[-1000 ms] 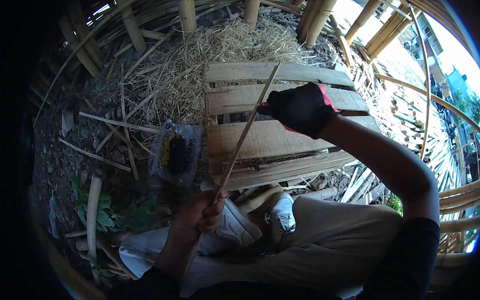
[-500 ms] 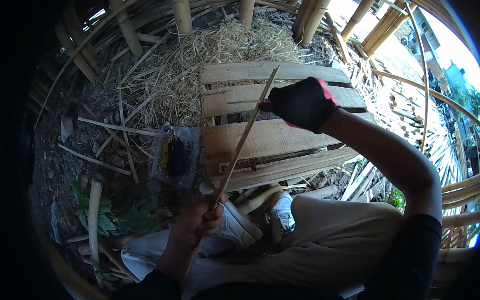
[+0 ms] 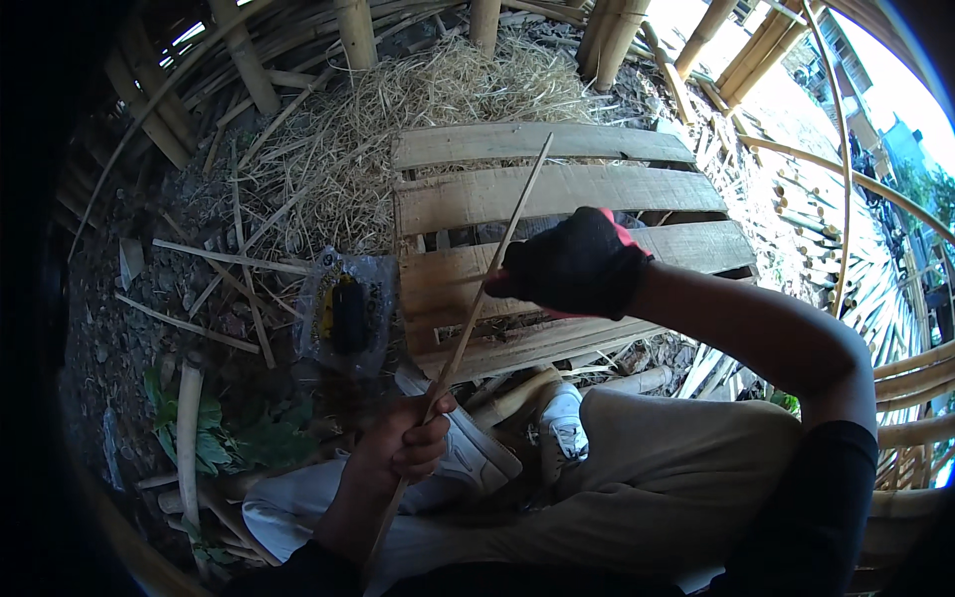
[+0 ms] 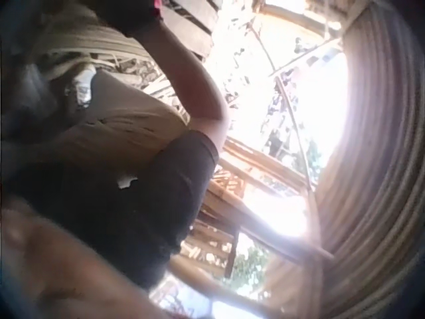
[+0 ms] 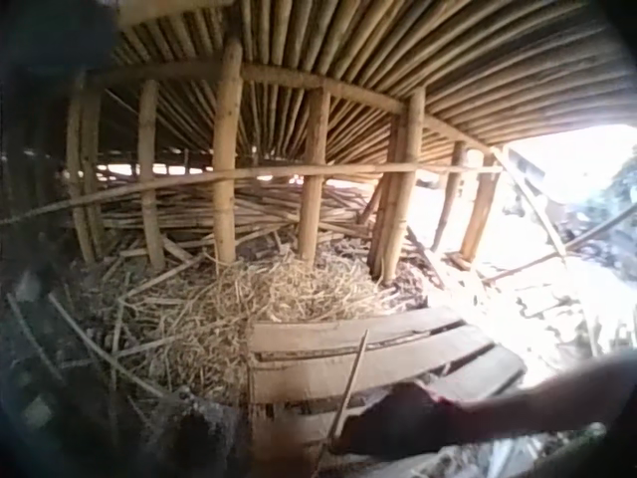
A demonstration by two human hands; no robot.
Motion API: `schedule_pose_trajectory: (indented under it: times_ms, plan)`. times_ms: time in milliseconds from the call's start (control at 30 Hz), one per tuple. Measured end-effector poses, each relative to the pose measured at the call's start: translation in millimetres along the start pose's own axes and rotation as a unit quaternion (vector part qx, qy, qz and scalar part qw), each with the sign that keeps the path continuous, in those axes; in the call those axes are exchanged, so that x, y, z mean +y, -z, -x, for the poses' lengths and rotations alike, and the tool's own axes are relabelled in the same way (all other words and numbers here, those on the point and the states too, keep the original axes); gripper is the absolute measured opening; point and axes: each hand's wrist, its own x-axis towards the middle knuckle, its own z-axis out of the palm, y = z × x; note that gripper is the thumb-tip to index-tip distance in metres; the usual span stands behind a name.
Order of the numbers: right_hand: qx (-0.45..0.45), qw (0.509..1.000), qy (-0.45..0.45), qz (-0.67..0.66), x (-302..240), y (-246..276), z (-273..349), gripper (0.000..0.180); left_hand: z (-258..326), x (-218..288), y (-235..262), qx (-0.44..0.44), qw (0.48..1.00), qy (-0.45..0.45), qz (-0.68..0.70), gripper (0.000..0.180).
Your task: The person sits on the ground and uses a knife to shave a thin bamboo stick, repeatedly scraping along its length to smooth and thin it. The person holds the stick with one hand and scrapes with the other, rotating the stick as needed.
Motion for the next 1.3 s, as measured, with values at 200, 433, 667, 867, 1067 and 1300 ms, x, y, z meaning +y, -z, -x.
schedule_pose_trajectory:
  times_ms: [200,433,667,867,1067,1300]
  plan:
    - [0.167,0.98,0.11,0.025,21.1,-13.4,-3.3,0.031,-10.7,3.2,5.6,-0.056,0.992,0.017,0.113,0.015]
    - [0.119,0.989,0.078,0.046,21.1,-10.0,-4.5,0.044,-12.5,2.3,6.8,-0.055,0.99,0.023,0.13,0.014]
    - [0.114,0.982,-0.02,0.149,58.0,-11.1,-10.3,0.045,-18.5,0.8,17.5,-0.11,0.98,0.038,0.164,0.015]
    - [0.081,0.986,-0.103,0.106,67.9,-2.1,-8.1,0.045,-16.4,0.8,18.0,-0.091,0.978,0.044,0.182,0.015]
    - [-0.098,0.994,-0.034,0.04,-12.0,26.6,2.7,0.049,-6.6,1.1,8.2,-0.026,0.993,0.022,0.115,0.016]
    - [0.073,0.967,-0.121,0.212,130.5,22.4,-24.3,0.046,-10.6,3.9,3.8,-0.044,0.988,0.04,0.142,0.016]
